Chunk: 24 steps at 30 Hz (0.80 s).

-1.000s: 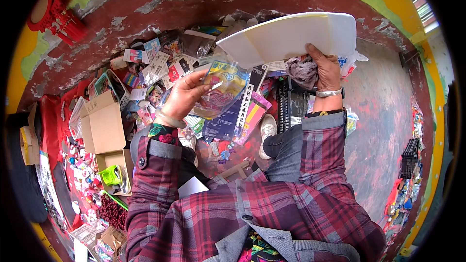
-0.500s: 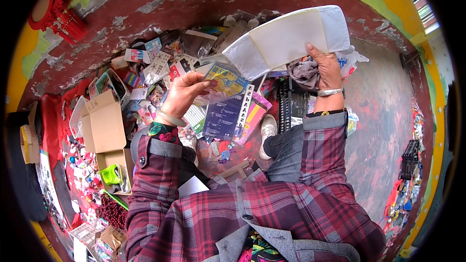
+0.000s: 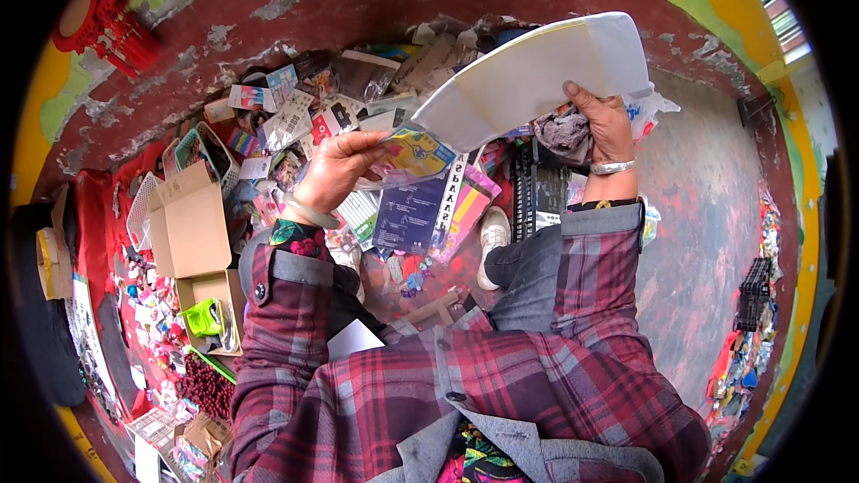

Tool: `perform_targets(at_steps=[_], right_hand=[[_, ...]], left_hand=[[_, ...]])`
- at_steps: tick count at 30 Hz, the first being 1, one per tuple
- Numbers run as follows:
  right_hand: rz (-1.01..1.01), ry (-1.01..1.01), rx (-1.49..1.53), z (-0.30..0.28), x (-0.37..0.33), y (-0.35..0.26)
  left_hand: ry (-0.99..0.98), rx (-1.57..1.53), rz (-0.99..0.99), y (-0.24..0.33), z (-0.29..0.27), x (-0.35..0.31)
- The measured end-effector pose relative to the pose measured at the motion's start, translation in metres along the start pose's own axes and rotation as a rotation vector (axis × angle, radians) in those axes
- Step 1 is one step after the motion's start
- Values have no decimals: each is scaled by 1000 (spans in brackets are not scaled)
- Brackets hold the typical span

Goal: The person sits on the floor amidst a large pile of stationery and miscellaneous items. They pick up various packages, including a colorful sticker sheet and a white plastic tray, inspecting them by turning them over and opening them. The person removes items from packaging and places them into a black crate or back onto the pile.

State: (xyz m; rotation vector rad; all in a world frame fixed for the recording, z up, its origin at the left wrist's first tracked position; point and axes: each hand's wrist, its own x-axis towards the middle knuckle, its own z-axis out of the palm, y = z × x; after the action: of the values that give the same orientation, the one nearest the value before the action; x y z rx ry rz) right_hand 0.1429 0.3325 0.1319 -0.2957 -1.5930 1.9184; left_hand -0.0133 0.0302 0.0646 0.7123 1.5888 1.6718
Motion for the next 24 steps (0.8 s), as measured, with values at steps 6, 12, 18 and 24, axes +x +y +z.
perform_targets(at_steps=[6,12,18,24], right_hand=[[34,-45,-64,-1,-2,6],[96,-43,-33,8,-7,9],[106,-60,54,1,-3,16],[192,-62,80,6,-6,19]], left_hand=[[-65,-11,-57,3,2,-1],[-110,29,-100,6,6,-3],[-70,120,-148,7,7,-2],[-52,297,-228,-1,4,2]])
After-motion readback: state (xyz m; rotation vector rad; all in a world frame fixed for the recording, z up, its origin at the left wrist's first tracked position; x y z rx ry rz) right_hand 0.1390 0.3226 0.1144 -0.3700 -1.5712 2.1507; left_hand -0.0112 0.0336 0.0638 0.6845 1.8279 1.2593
